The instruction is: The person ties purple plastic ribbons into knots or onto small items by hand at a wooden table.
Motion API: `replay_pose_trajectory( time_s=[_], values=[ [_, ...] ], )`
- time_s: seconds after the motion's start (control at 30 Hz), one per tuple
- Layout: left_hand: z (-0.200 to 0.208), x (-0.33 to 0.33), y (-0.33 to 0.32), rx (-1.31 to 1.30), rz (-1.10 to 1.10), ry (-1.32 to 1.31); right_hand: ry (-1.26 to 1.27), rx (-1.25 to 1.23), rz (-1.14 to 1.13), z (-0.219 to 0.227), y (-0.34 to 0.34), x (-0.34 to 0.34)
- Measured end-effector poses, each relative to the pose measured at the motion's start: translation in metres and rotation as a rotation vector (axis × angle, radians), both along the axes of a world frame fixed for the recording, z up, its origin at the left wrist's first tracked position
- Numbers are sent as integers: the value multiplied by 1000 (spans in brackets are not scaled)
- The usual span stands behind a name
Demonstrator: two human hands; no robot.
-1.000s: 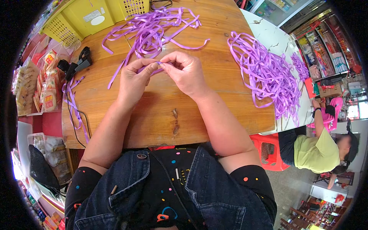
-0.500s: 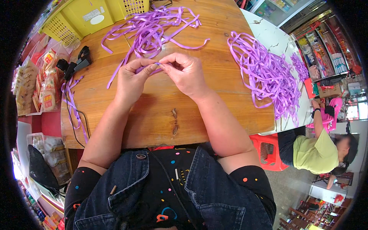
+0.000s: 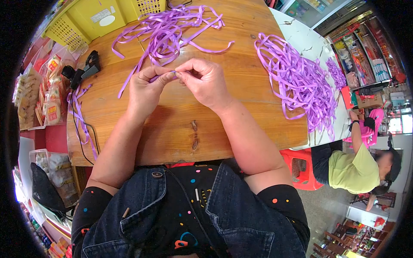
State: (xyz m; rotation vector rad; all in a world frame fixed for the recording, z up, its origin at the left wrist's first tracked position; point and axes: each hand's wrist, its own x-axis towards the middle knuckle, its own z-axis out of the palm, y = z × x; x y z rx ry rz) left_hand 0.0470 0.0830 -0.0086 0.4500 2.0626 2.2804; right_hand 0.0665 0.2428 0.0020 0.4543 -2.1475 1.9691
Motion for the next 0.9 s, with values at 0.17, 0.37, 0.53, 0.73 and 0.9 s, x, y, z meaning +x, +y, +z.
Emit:
replay_pose_trajectory(
  time_s=[0.17, 0.37, 0.53, 0.73, 0.9],
  values=[
    [7, 3, -2, -26, -25, -55, -55, -105, 33, 0, 0, 1],
    [4, 8, 1, 81, -25, -167, -77, -155, 7, 0, -3, 2],
    [7, 9, 1, 72, 1, -122, -92, -147, 17, 2, -4, 2],
    [4, 12, 5, 96, -3, -127, -195, -179, 72, 4, 2, 4],
    [-1, 6, 6, 55, -11, -20, -197, -237, 105, -5, 1, -1]
  ],
)
